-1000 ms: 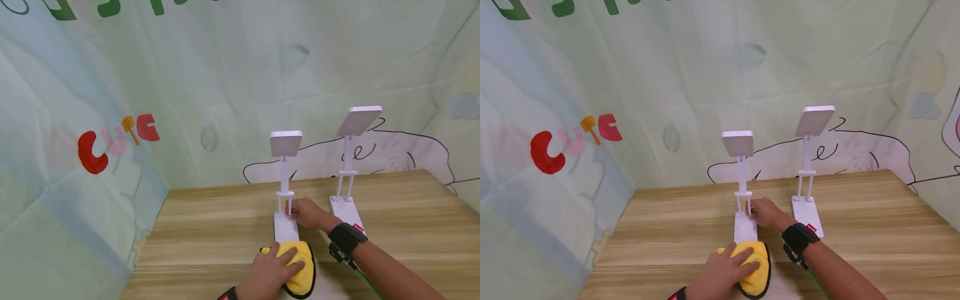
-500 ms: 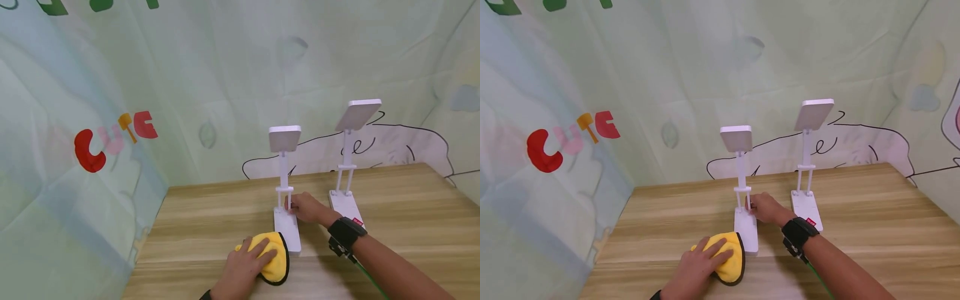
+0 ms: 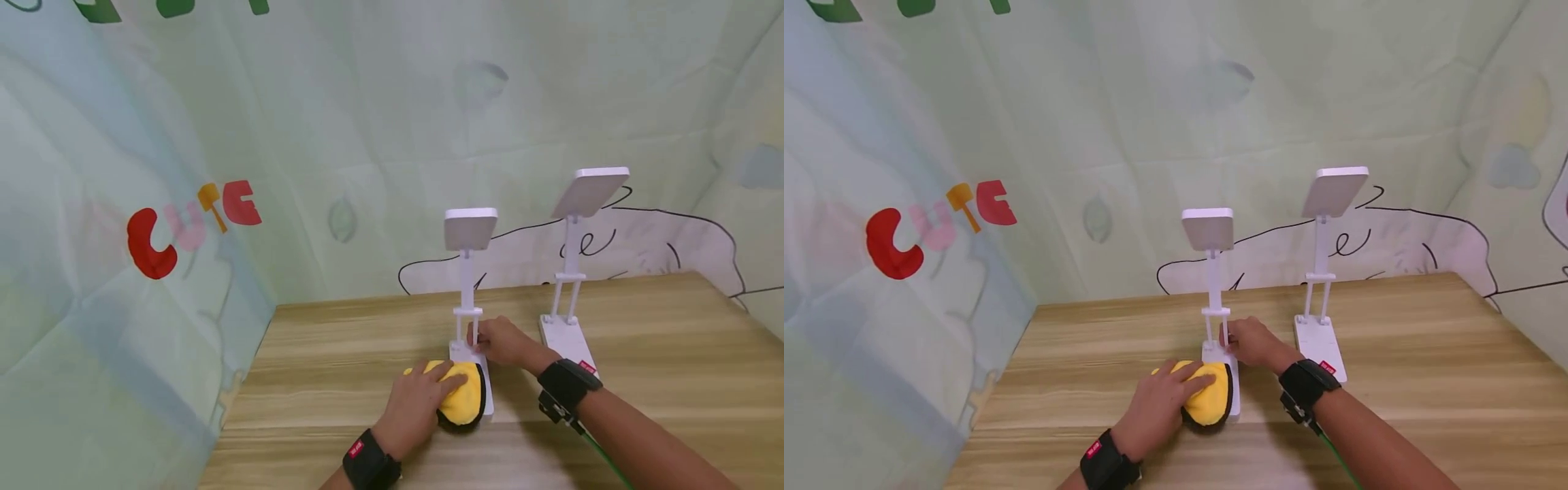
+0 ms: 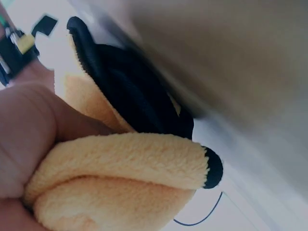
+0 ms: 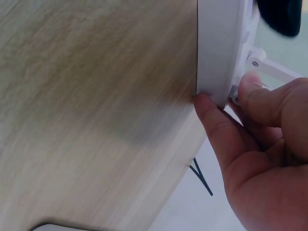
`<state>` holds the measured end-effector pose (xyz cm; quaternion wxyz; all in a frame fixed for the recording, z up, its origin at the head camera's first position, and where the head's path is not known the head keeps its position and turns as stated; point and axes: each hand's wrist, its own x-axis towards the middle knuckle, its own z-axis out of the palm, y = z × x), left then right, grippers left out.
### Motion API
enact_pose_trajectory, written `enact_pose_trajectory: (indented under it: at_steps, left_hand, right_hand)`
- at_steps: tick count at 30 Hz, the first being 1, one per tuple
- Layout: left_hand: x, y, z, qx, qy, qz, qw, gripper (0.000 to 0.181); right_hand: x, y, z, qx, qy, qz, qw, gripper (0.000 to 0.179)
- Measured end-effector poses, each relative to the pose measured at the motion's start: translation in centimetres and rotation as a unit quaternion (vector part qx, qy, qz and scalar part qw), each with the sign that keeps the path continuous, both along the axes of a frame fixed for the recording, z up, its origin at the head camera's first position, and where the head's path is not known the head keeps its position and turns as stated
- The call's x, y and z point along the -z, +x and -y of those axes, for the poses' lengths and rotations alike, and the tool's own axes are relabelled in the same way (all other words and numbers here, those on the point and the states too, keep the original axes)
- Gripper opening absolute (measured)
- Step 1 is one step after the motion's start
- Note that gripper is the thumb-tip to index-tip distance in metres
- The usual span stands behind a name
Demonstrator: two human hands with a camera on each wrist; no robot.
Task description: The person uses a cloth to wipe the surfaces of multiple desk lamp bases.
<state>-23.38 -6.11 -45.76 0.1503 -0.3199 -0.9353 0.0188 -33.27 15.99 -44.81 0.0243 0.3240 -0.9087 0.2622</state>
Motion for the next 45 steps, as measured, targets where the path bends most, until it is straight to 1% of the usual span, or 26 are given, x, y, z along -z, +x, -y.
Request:
enact_pose_trajectory:
  at_steps: [3,6,8,10,13,16,20,22,25,28,32,36,40,42,45]
  left_hand:
    - [0.1,-1.8,-0.3,-0.007,0.011,0.006,0.9999,0.068]
    - [0.4,-3.6,-0.4,-0.017,0.027,0.003,0.9995,0.066]
    - [0.4,-4.3,-0.3,-0.023,0.034,0.008,0.9991,0.066]
    - [0.5,-4.5,-0.2,-0.024,0.034,0.012,0.9991,0.065]
    - [0.2,-4.1,0.0,-0.018,0.040,0.027,0.9987,0.067]
    - [0.0,-3.4,0.5,-0.014,0.057,0.038,0.9975,0.071]
    - [-0.2,-2.2,1.6,-0.010,0.066,0.024,0.9975,0.078]
    - [-0.1,-1.4,2.0,-0.006,0.061,0.017,0.9980,0.080]
    - [0.0,-0.2,2.3,0.003,0.055,0.020,0.9983,0.083]
    - [0.2,0.6,2.4,0.018,0.053,0.021,0.9982,0.084]
    - [0.3,1.1,1.9,0.044,0.054,0.003,0.9976,0.085]
    - [0.4,1.2,1.4,0.058,0.055,-0.013,0.9967,0.083]
    - [0.6,1.3,1.3,0.070,0.057,-0.028,0.9955,0.082]
    - [0.7,1.3,1.3,0.074,0.058,-0.026,0.9952,0.082]
    - [0.8,1.2,1.3,0.073,0.056,-0.017,0.9956,0.081]
  right_hand:
    - [0.1,0.1,-0.1,-0.001,0.006,-0.005,1.0000,0.018]
    - [0.3,0.0,-0.1,0.001,0.010,-0.002,0.9999,0.022]
    - [0.5,-0.2,-0.1,0.001,0.013,-0.008,0.9999,0.025]
    - [0.7,-0.3,-0.1,0.003,0.017,-0.002,0.9999,0.025]
    - [0.6,-0.3,-0.1,0.004,0.023,0.003,0.9997,0.025]
    - [0.1,-0.5,-0.1,-0.001,0.018,0.003,0.9998,0.023]
    - [-0.2,-1.2,-0.3,-0.006,0.008,0.002,0.9999,0.019]
    - [0.0,-1.6,-0.7,-0.001,0.003,0.001,1.0000,0.018]
    - [0.7,-2.4,-1.6,0.012,-0.003,-0.011,0.9999,0.015]
    - [1.3,-3.5,-2.9,0.028,-0.013,-0.009,0.9995,0.012]
    - [1.6,-4.9,-5.3,0.064,-0.025,0.008,0.9976,0.010]
    - [1.6,-5.7,-7.3,0.097,-0.014,0.006,0.9952,0.008]
    - [1.5,-5.9,-8.3,0.116,-0.006,0.006,0.9932,0.007]
    - [1.4,-5.9,-8.3,0.122,-0.007,0.004,0.9925,0.007]
    - [1.3,-6.0,-8.0,0.124,-0.010,-0.012,0.9922,0.007]
